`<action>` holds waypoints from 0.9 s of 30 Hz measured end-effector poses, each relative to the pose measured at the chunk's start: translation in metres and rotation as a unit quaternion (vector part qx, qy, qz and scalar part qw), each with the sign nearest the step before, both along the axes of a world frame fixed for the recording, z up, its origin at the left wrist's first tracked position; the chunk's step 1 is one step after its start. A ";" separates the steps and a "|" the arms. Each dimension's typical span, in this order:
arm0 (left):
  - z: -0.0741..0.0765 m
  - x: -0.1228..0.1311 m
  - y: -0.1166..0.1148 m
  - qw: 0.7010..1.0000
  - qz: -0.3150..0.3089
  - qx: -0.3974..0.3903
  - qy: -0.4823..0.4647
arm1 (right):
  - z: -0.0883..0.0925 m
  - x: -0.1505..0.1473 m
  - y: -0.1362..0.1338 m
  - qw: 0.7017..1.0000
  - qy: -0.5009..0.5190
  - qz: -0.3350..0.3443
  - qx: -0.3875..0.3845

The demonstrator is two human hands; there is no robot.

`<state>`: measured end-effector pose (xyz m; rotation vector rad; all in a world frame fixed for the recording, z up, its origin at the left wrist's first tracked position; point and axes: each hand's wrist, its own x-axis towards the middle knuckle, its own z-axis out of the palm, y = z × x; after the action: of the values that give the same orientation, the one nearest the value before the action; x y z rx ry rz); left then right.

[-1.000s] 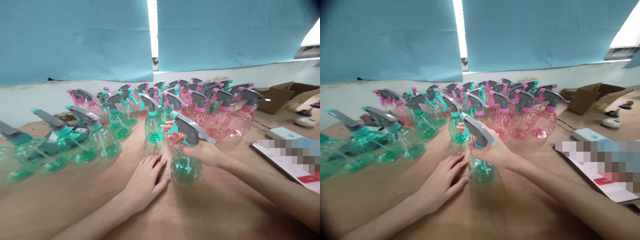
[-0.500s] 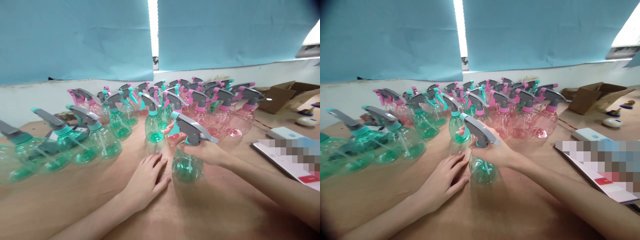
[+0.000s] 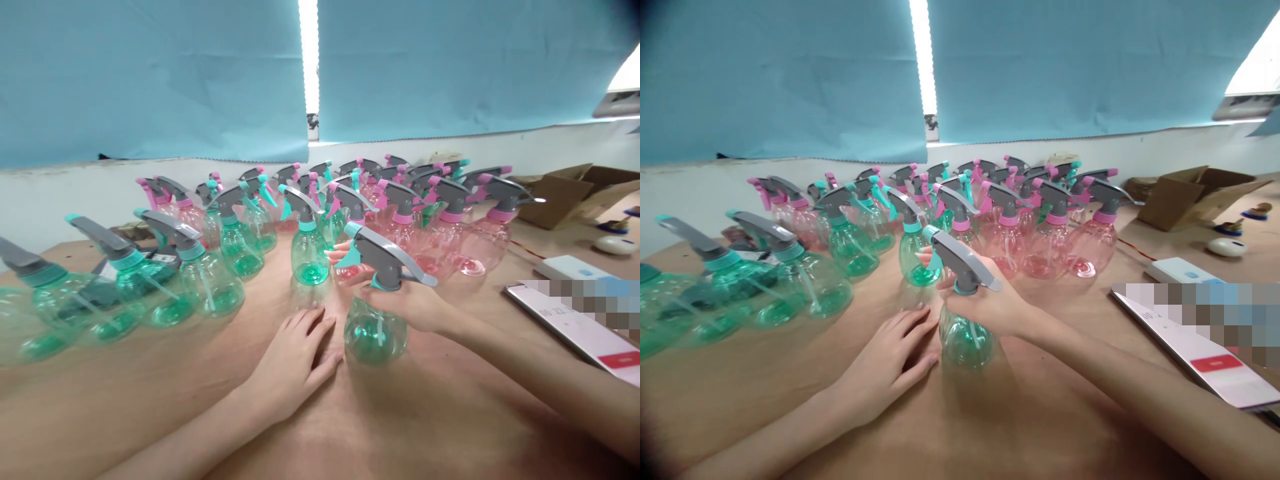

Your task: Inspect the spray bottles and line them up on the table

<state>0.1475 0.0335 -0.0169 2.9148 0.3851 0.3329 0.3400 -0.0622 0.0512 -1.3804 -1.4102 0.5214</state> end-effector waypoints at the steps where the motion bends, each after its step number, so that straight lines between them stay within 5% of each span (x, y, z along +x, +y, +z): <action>1: 0.000 0.000 0.000 1.000 0.000 0.000 0.000 | -0.001 0.000 0.000 1.000 -0.002 -0.004 0.006; 27: 0.002 0.000 -0.001 1.000 0.000 0.002 0.006 | -0.007 -0.001 0.000 0.999 -0.011 -0.034 0.013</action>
<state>0.1477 0.0328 -0.0146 2.9215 0.3866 0.3173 0.3386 -0.0621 0.0444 -1.4114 -1.3774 0.4431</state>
